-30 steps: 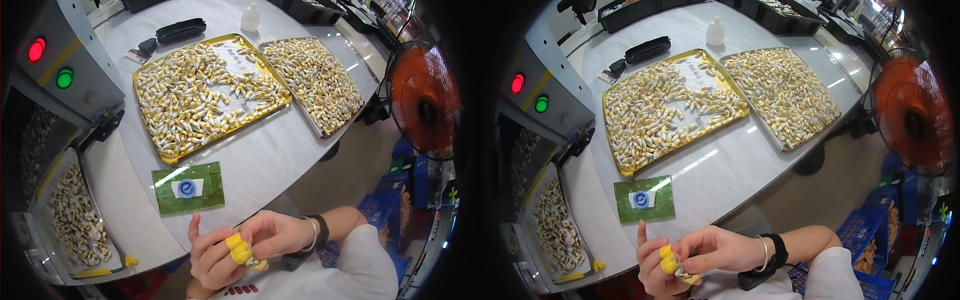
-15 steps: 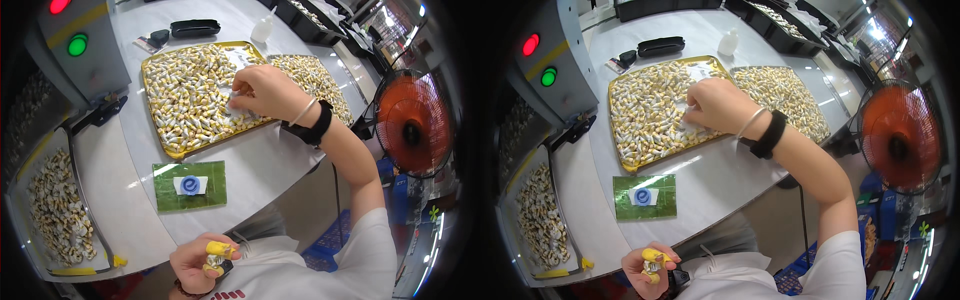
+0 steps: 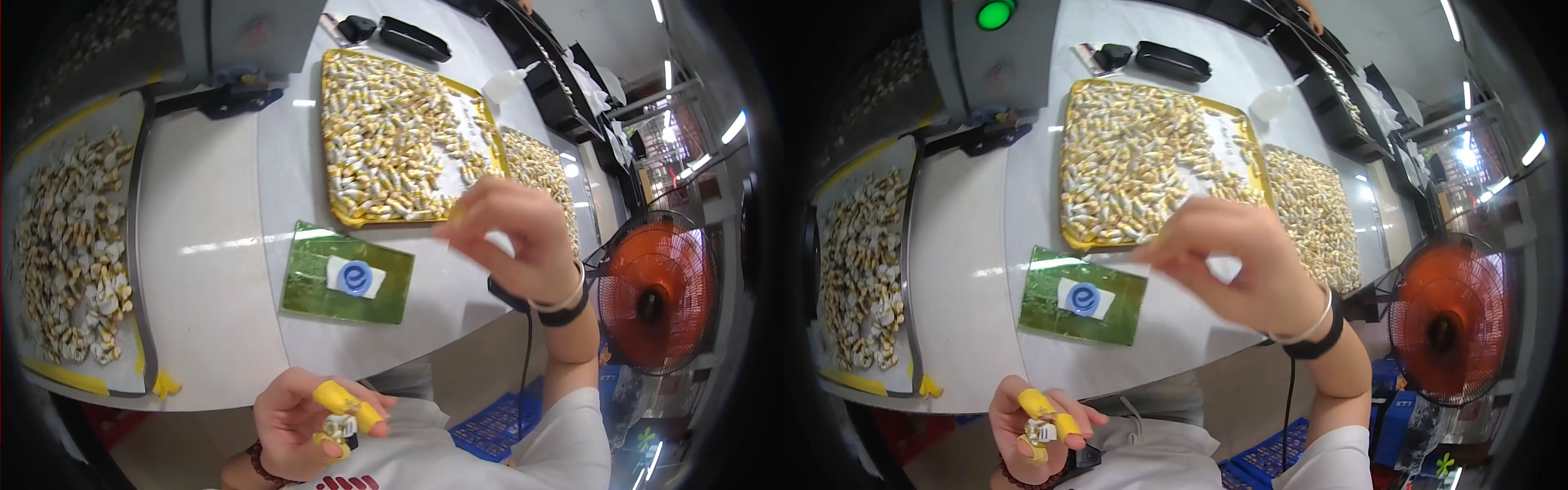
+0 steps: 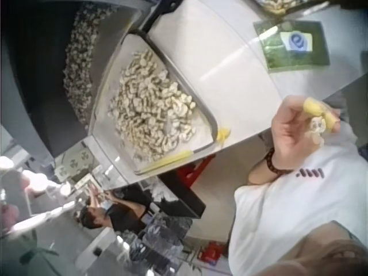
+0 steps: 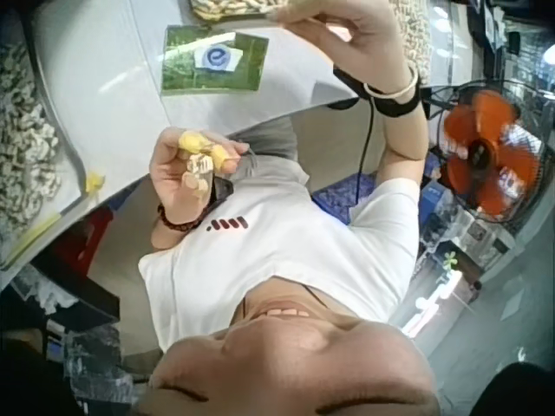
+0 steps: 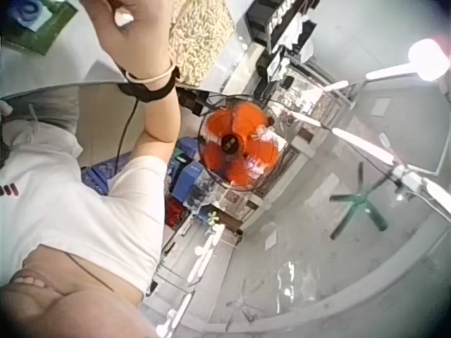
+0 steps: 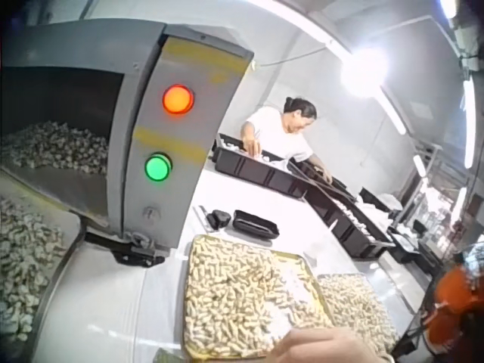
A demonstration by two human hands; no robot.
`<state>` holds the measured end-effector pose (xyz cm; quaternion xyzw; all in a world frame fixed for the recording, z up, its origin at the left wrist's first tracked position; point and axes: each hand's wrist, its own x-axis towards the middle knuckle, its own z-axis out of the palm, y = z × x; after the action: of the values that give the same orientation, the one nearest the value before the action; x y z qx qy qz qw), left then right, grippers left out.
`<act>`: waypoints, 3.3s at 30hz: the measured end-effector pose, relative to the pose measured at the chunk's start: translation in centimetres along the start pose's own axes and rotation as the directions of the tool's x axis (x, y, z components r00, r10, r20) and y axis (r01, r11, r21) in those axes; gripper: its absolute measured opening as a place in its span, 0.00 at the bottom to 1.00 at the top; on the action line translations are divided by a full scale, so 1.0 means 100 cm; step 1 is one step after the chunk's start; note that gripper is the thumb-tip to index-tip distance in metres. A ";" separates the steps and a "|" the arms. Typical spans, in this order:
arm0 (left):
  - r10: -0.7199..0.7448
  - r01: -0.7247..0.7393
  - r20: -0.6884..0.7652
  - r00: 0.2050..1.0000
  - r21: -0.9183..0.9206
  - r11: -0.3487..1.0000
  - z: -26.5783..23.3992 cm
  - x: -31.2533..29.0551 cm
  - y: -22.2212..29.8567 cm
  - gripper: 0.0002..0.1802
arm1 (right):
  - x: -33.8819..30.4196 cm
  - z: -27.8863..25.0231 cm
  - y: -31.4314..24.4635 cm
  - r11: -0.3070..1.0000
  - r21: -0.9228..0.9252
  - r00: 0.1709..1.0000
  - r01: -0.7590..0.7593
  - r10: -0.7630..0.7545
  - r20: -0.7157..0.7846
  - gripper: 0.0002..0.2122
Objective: The person sits at a workstation and repeatedly picks up small white and yellow corn kernels from a tray. They use their fingers to manipulate and assemble the kernels into small clusters, then place the finished clusters onto a green mat. The process is repetitive and involves fine motor manipulation of the small objects.
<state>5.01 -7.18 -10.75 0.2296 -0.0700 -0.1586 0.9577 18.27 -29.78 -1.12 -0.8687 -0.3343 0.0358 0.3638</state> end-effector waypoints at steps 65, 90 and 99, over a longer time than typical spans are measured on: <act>-0.601 0.633 0.248 0.760 -0.492 0.597 0.010 0.009 -0.012 0.13 | -0.027 0.033 -0.056 0.807 -0.181 0.827 0.562 -0.541 0.154 0.08; -0.317 0.320 -0.075 0.945 0.023 0.947 0.028 0.012 -0.009 0.20 | -0.052 0.039 -0.057 0.932 -0.041 0.928 0.361 -0.363 -0.089 0.06; -0.240 0.221 0.047 0.970 0.252 0.942 0.020 0.012 -0.015 0.17 | -0.067 0.033 -0.054 0.888 -0.039 0.887 0.457 -0.459 -0.048 0.04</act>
<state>5.31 -9.69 -9.63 0.3462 -0.0985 -0.2684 0.8935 9.10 -29.05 -1.24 -0.7707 -0.5200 -0.0795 0.3597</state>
